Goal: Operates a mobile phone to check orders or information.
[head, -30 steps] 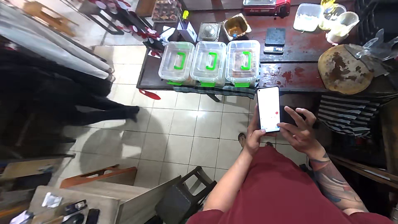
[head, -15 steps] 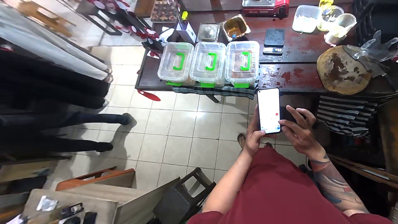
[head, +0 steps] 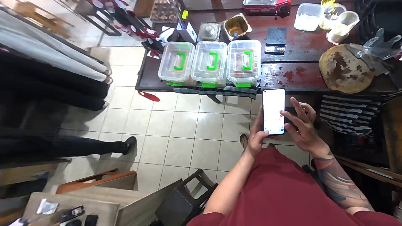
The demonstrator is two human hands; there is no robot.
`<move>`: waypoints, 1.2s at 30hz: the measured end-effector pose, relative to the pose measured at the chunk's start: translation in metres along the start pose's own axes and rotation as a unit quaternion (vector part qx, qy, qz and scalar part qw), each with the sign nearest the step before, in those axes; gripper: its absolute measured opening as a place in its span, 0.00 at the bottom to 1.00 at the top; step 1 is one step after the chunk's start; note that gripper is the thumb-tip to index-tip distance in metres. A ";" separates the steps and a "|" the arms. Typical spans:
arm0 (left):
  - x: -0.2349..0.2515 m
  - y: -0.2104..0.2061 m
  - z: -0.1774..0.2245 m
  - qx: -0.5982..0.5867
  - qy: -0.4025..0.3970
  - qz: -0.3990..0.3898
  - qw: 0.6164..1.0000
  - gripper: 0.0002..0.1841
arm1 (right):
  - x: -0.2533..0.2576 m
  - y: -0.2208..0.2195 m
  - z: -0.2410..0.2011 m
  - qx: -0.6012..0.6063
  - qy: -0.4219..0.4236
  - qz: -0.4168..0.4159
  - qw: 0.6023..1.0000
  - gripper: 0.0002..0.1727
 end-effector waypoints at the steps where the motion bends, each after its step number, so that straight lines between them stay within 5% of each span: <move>1: 0.000 0.000 0.000 0.000 0.001 -0.002 1.000 0.41 | 0.001 0.001 0.000 0.000 0.001 0.000 1.000 0.22; 36: 0.006 -0.007 -0.005 0.006 0.038 -0.034 0.999 0.44 | 0.022 0.022 0.005 -0.035 -0.004 0.048 0.998 0.24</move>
Point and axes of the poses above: each hand's wrist, its own x-axis towards the middle knuckle, its own y-axis out of the back of the hand, z = x × y, the point moved 3 cm from there along x, towards the middle knuckle, and after that the axes turned 3 degrees about -y, right-handed, at the moved point
